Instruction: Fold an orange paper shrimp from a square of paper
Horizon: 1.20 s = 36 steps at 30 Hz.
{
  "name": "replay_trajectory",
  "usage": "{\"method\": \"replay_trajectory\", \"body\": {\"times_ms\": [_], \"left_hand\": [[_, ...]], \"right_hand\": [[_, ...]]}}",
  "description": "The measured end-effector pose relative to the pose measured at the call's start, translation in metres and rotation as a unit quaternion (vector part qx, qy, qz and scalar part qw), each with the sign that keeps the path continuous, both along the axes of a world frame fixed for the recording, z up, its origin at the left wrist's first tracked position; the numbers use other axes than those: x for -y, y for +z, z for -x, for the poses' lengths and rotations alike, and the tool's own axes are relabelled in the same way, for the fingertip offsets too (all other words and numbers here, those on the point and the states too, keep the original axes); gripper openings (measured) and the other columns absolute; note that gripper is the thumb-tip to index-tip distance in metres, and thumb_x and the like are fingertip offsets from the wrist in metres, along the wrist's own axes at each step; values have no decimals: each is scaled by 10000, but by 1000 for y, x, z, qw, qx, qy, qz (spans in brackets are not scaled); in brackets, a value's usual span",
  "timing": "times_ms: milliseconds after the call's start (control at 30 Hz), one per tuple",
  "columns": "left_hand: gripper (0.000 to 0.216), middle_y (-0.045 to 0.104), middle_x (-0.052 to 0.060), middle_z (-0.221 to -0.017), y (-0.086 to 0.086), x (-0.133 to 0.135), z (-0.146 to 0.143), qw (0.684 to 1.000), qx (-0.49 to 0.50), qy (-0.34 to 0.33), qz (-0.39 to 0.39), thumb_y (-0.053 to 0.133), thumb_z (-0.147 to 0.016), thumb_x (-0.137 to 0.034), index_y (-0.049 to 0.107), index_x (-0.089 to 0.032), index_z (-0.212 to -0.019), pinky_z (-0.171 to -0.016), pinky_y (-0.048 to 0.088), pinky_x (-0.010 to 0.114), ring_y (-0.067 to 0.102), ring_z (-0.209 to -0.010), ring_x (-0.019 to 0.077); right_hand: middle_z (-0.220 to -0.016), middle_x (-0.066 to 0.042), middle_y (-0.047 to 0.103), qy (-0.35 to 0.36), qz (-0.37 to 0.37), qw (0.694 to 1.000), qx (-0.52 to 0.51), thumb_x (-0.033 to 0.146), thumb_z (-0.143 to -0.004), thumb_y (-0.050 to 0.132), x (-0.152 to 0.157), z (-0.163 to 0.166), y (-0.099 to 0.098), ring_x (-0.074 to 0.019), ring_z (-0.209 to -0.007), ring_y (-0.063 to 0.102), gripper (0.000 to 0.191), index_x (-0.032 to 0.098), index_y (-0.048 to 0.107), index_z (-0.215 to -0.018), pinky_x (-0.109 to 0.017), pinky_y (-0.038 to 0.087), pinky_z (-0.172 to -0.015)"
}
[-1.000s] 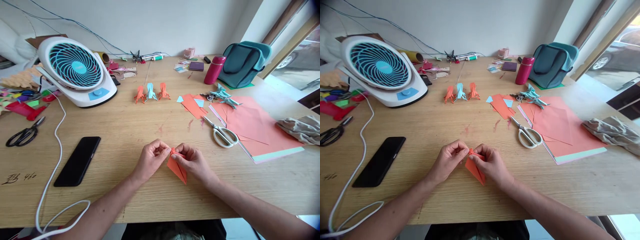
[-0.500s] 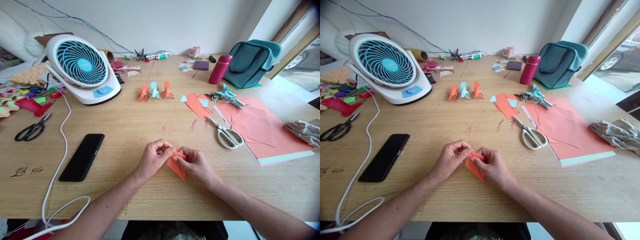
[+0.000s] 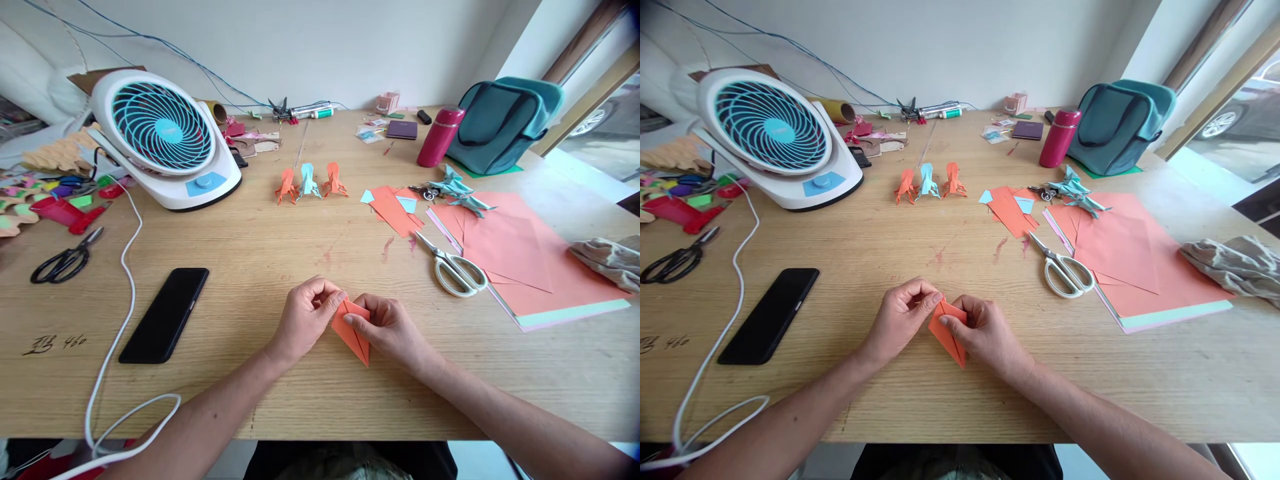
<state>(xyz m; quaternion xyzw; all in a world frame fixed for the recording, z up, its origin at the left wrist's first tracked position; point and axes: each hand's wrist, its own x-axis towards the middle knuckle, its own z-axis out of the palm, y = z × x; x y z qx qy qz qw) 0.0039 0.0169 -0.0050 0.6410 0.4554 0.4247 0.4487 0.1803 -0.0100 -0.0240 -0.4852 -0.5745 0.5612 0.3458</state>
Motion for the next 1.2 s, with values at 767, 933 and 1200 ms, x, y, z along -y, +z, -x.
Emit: {"method": "replay_trajectory", "body": {"times_ms": [767, 933, 1200], "left_hand": [[212, 579, -14, -704, -4, 0, -5, 997, 32, 9, 73, 648, -831, -323, 568, -171, -705, -618, 414, 224, 495, -635, 110], [247, 598, 2, -739, -5, 2, -3, 997, 30, -22, 74, 642, -867, -389, 629, -159, -777, -645, 438, 232, 521, -673, 124], [315, 578, 1, -743, -21, -5, 3, 996, 29, -33, 76, 675, -870, -450, 627, -161, -754, -671, 449, 225, 523, -715, 140]], "right_hand": [[-638, 40, 452, -7, -10, 999, -36, 600, -824, 674, -4, 2, 3, -101, -583, 374, 455, 186, 524, -711, -246, 286, -528], [-630, 47, 426, -28, -23, 998, -47, 521, -851, 659, -5, 6, -5, -94, -580, 358, 399, 194, 489, -700, -239, 281, -517], [-602, 66, 429, -48, -59, 997, -23, 434, -845, 679, -9, 8, -10, -77, -556, 348, 341, 184, 504, -694, -220, 262, -487]]}}
